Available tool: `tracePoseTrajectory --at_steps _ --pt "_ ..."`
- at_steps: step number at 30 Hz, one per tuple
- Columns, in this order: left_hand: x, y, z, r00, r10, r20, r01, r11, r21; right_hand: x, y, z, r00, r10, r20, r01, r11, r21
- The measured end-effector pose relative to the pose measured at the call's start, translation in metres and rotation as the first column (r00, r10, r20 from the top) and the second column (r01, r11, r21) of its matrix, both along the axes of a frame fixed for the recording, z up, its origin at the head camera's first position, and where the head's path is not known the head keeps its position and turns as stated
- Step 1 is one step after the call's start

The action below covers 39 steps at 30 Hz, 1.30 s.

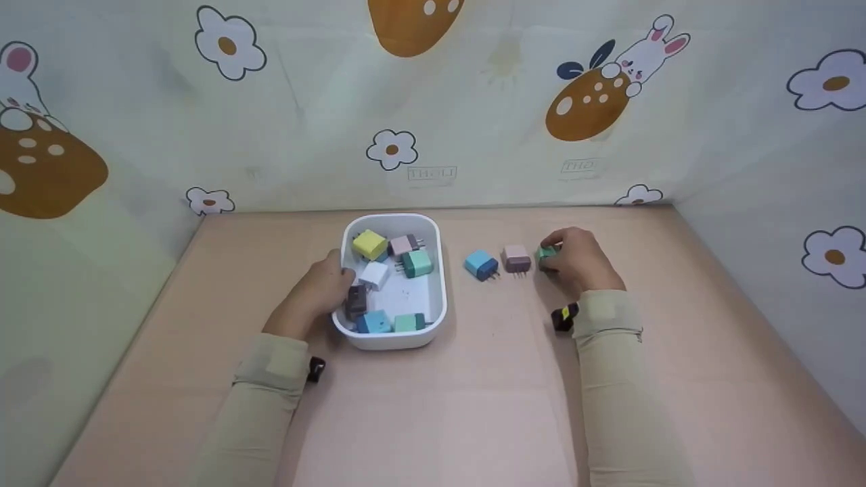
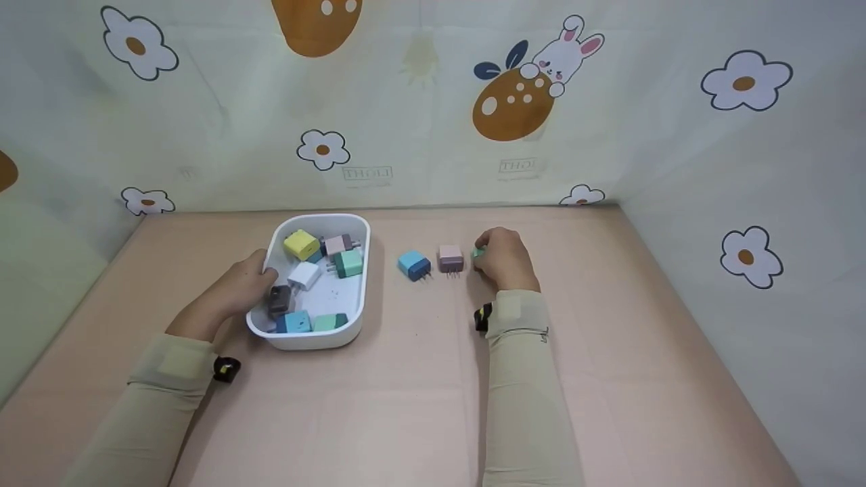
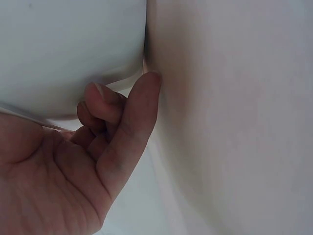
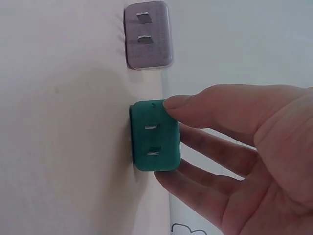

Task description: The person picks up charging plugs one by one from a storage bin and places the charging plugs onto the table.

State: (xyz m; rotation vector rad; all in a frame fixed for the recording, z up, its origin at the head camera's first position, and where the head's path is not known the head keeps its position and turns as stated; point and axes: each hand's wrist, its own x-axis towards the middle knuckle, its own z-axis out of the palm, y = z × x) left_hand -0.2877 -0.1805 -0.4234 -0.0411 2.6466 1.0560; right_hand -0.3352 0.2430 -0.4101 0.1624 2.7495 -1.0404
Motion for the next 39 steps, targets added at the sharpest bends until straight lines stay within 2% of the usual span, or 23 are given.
tracePoseTrajectory --at_steps 14,21,30,39 --pt "-0.0016 0.0002 -0.0011 1.0 0.015 0.018 -0.015 1.0 0.003 -0.0008 -0.0009 -0.0043 0.999 -0.042 0.019 0.043 0.999 -0.027" --pt "-0.0018 -0.0019 -0.0023 1.0 -0.007 -0.016 0.007 1.0 -0.007 -0.0027 0.0011 -0.003 1.0 -0.006 0.012 0.006 1.0 0.014" --pt "-0.0016 0.0004 -0.0016 1.0 0.003 0.003 -0.003 1.0 0.002 -0.0008 0.0 0.0004 0.999 -0.03 0.039 0.03 0.999 -0.011" --pt "-0.0014 -0.0001 -0.0009 1.0 0.009 0.015 -0.009 1.0 0.006 -0.0001 0.0013 0.0015 1.0 -0.013 0.027 0.013 1.0 -0.001"
